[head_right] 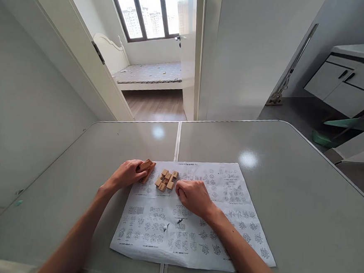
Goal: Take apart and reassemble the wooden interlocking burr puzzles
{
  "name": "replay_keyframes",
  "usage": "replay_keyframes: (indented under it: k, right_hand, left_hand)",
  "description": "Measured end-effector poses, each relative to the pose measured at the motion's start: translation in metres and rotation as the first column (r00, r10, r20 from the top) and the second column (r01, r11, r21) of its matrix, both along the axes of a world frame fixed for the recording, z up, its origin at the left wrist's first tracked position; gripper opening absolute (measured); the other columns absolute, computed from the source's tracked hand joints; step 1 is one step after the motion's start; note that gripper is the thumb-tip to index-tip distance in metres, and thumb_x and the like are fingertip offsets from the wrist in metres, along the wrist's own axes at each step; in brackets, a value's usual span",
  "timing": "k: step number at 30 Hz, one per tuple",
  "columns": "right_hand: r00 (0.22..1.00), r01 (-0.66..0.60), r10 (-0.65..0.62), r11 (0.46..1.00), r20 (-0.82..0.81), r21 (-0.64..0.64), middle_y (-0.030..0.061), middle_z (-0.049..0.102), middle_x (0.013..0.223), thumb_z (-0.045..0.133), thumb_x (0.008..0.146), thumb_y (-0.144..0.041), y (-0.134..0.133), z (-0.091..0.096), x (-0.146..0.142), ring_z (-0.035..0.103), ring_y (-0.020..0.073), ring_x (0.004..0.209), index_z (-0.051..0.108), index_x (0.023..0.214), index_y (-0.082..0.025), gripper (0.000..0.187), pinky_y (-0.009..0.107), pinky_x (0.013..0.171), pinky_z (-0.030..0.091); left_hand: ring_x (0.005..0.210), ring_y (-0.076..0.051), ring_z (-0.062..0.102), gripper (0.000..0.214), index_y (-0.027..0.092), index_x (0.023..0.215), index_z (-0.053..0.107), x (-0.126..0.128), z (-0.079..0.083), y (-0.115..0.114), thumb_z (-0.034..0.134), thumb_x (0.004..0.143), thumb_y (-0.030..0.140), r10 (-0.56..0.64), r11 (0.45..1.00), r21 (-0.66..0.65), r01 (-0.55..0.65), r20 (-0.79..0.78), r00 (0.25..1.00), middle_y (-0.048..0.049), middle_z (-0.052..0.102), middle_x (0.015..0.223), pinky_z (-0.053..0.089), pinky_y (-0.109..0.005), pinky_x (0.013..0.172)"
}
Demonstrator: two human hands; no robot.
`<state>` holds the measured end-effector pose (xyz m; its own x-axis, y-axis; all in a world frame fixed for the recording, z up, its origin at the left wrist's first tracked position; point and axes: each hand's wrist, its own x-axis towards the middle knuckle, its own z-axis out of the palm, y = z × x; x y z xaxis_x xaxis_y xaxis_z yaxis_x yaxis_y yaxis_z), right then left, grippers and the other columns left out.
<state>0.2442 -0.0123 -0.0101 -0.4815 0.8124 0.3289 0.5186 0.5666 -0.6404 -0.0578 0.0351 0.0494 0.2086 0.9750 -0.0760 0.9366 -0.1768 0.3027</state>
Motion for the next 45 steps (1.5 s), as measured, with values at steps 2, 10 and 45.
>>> replay_keyframes:
  k: [2, 10, 45]
  right_hand:
    - [1.000, -0.003, 0.003, 1.000, 0.000, 0.001, -0.0027, 0.066, 0.064, 0.047, 0.086, -0.001, 0.000, 0.000, 0.000, 0.054, 0.0115, 0.054, 0.059, 0.069, -0.021, 0.028, 0.024, 0.057, 0.030]
    - [1.000, -0.005, 0.005, 1.000, -0.004, 0.004, -0.0026, 0.065, 0.064, 0.047, 0.086, -0.001, -0.001, 0.002, 0.000, 0.053, 0.0114, 0.054, 0.059, 0.069, -0.021, 0.029, 0.024, 0.057, 0.030]
    - [0.960, -0.098, 0.026, 0.963, -0.278, -0.249, -0.0038, 0.056, 0.057, 0.045, 0.083, -0.007, 0.000, 0.011, -0.001, 0.045, 0.0116, 0.049, 0.060, 0.068, -0.021, 0.026, 0.023, 0.053, 0.033]
  left_hand:
    - [0.065, -0.020, 0.055, 0.022, 0.022, 0.071, 0.059, -0.001, -0.001, 0.000, 0.059, 0.086, 0.038, -0.002, 1.000, -0.001, 0.002, 0.005, 1.000, -0.0049, 0.067, 0.077, 0.033, -0.030, 0.060]
    - [0.066, -0.017, 0.047, 0.020, 0.021, 0.070, 0.052, 0.002, -0.002, 0.000, 0.058, 0.083, 0.034, -0.071, 0.997, -0.009, 0.072, 0.075, 0.995, -0.0020, 0.060, 0.074, 0.031, -0.030, 0.062]
    - [0.063, -0.012, 0.037, 0.037, 0.021, 0.074, 0.040, 0.067, -0.011, -0.035, 0.054, 0.094, 0.049, -0.071, 0.962, -0.161, 0.222, 0.637, 0.768, 0.0041, 0.041, 0.070, 0.035, -0.026, 0.060]
